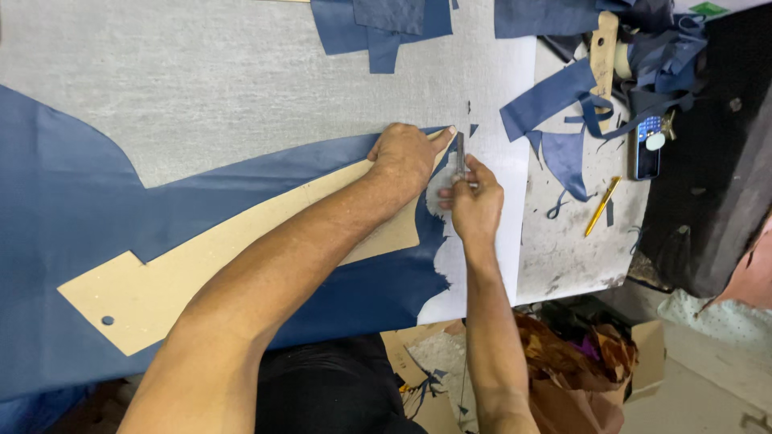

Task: The person places cardboard templates on a large piece of blue fabric and cuts around them with a rotary cutter. They repeatedly reposition templates and cut multiple fabric pieces, then set the cut pieces aside.

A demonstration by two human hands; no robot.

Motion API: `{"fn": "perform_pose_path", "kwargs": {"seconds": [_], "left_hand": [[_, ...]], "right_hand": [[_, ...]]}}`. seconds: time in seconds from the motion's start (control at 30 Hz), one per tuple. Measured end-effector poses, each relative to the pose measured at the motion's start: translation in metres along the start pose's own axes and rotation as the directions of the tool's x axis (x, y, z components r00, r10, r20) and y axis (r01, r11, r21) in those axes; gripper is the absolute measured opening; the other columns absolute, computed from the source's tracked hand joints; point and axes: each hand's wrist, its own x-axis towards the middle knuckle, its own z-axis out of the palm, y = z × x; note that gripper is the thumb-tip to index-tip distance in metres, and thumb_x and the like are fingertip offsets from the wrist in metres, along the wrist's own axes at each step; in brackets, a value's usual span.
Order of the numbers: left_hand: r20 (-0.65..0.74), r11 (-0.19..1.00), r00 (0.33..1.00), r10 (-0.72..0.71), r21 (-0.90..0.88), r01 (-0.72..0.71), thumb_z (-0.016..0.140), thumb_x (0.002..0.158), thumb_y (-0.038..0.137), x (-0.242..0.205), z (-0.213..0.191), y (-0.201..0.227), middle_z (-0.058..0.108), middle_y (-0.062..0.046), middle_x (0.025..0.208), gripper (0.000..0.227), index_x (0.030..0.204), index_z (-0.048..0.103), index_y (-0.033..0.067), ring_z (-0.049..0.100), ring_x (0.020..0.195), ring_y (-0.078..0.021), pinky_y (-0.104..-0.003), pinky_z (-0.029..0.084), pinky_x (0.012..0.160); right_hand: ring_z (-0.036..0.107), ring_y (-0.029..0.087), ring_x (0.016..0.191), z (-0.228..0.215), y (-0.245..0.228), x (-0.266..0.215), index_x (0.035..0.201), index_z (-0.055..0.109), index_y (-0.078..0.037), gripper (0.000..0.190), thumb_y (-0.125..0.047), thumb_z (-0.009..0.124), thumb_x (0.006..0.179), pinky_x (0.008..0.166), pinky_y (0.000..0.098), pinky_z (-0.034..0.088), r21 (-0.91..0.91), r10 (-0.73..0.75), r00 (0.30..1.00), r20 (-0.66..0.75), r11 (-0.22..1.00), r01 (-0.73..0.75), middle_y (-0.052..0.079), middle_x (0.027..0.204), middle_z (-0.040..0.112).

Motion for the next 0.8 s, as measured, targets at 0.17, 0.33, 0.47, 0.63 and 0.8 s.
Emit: {"fn": "perform_pose_path", "kwargs": {"seconds": [0.17, 0.33, 0.47, 0.63, 0.8], "left_hand": [[-0.002, 0.999, 1.000, 0.002, -0.043, -0.003, 0.094, 0.065, 0.016, 0.003, 0.004, -0.004, 0.073, -0.019, 0.100, 0.136, 0.167, 0.004, 0.0265, 0.070, 0.087, -0.0311, -0.038, 0.062, 0.050], [-0.024, 0.994, 1.000, 0.014, -0.110, -0.017, 0.094, 0.063, 0.025, 0.006, 0.008, -0.001, 0.069, -0.019, 0.101, 0.133, 0.164, 0.008, 0.0246, 0.069, 0.091, -0.0332, -0.040, 0.063, 0.053], [-0.039, 0.996, 0.999, 0.030, -0.080, -0.033, 0.088, 0.071, 0.016, 0.008, -0.003, -0.009, 0.067, -0.022, 0.099, 0.120, 0.162, 0.011, 0.0254, 0.071, 0.084, -0.0331, -0.041, 0.064, 0.052], [-0.019, 0.995, 1.000, 0.022, -0.101, -0.024, 0.085, 0.073, 0.009, 0.005, 0.004, -0.002, 0.073, -0.017, 0.091, 0.121, 0.166, 0.009, 0.0246, 0.073, 0.077, -0.0274, -0.036, 0.062, 0.054], [-0.029, 1.000, 1.000, 0.001, -0.020, -0.002, 0.088, 0.070, 0.010, 0.000, 0.001, -0.001, 0.072, -0.016, 0.090, 0.127, 0.166, 0.007, 0.0266, 0.071, 0.075, -0.0248, -0.033, 0.060, 0.053]], "right_hand": [[0.071, 0.018, 0.063, 0.031, -0.004, 0.000, 0.133, 0.062, 0.004, 0.043, 0.005, 0.053, 0.091, 0.050, 0.0307, 0.058, -0.199, 0.078, 0.988, -0.131, 0.975, -0.103, 0.016, 0.091, 0.069], [0.070, 0.031, 0.082, 0.042, -0.019, -0.017, 0.125, 0.068, 0.007, 0.037, 0.001, 0.064, 0.088, 0.072, 0.0416, 0.056, -0.441, -0.263, 0.950, -0.170, 0.882, 0.165, 0.021, 0.098, 0.070], [0.065, 0.037, 0.082, 0.051, -0.014, -0.064, 0.125, 0.068, 0.007, 0.037, 0.000, 0.064, 0.088, 0.074, 0.0453, 0.052, -0.465, -0.292, 0.954, -0.063, 0.855, 0.231, 0.022, 0.093, 0.065], [0.061, 0.033, 0.070, 0.016, 0.030, -0.124, 0.128, 0.066, 0.007, 0.039, 0.004, 0.065, 0.088, 0.062, 0.0433, 0.050, -0.443, -0.295, 0.946, 0.135, 0.835, 0.324, 0.019, 0.086, 0.060], [0.062, 0.026, 0.063, -0.025, 0.060, -0.139, 0.127, 0.067, 0.003, 0.040, 0.006, 0.062, 0.088, 0.056, 0.0395, 0.054, -0.441, -0.390, 0.878, 0.278, 0.760, 0.477, 0.015, 0.088, 0.061]]}}
